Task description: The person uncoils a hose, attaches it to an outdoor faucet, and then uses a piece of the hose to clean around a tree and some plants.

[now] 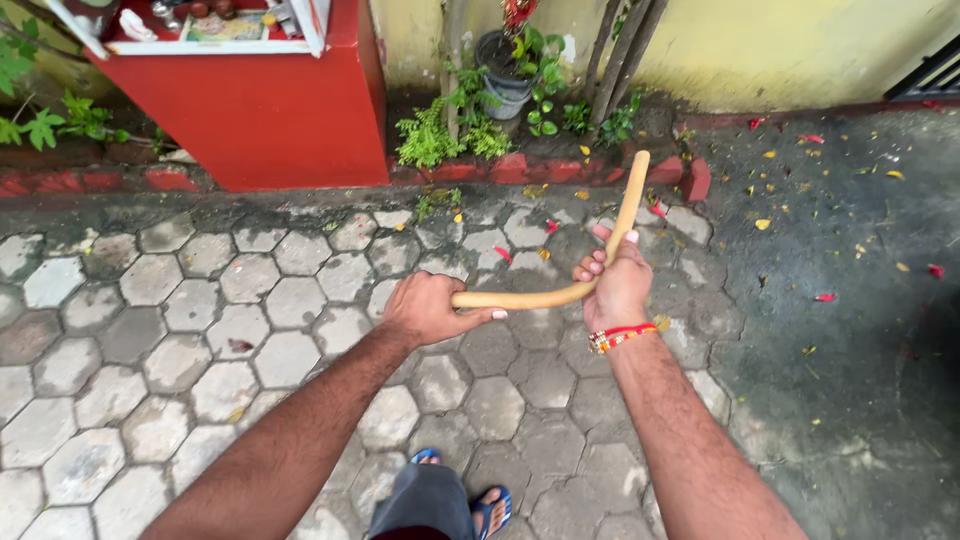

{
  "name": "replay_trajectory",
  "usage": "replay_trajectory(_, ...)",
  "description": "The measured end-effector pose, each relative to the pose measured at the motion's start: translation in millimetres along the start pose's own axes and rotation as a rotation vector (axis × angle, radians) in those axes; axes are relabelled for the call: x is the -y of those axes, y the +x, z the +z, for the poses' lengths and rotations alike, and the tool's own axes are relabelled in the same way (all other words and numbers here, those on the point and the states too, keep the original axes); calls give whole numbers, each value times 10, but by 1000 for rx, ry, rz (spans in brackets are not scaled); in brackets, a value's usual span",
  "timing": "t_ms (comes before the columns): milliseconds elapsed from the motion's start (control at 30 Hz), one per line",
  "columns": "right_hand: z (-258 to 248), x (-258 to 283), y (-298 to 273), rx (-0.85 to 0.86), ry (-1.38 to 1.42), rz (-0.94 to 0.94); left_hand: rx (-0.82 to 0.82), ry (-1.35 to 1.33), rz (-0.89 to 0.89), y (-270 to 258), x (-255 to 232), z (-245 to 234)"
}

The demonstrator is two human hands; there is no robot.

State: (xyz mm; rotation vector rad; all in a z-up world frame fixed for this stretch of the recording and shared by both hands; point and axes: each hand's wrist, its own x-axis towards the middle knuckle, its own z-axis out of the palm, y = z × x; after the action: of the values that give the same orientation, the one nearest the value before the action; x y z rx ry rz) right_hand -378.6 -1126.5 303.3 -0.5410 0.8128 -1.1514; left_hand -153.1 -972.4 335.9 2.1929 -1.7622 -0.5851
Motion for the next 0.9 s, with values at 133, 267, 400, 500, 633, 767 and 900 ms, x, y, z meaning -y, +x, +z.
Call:
replay_trajectory(133,-275,559,497,-30,15,-30,-50,-8,112,628,-504,-5)
replay_trajectory(267,-526,1241,1146,16,59,-61,-168,39,341,1561,-1062,-226)
replay_trajectory(400,-808,1863,2080,25,188,-69,-323,170,517,2616,-1632,-578)
replay_trajectory(500,-1046,2314,2776,20,108,-142,-163,150,519,3334,-2063,-456)
replay_trajectory(633,-1208,2583,3356,-73,-87,-25,-64,-57,339,3783,-2173,191)
replay_trajectory(767,-1284,2520,3779,-85,-285,59,-62,-150,200,3962,-2160,792)
replay_trajectory(900,-1310,2533,4431,-51,-324,121,-34,-184,182,4342,-2213,896)
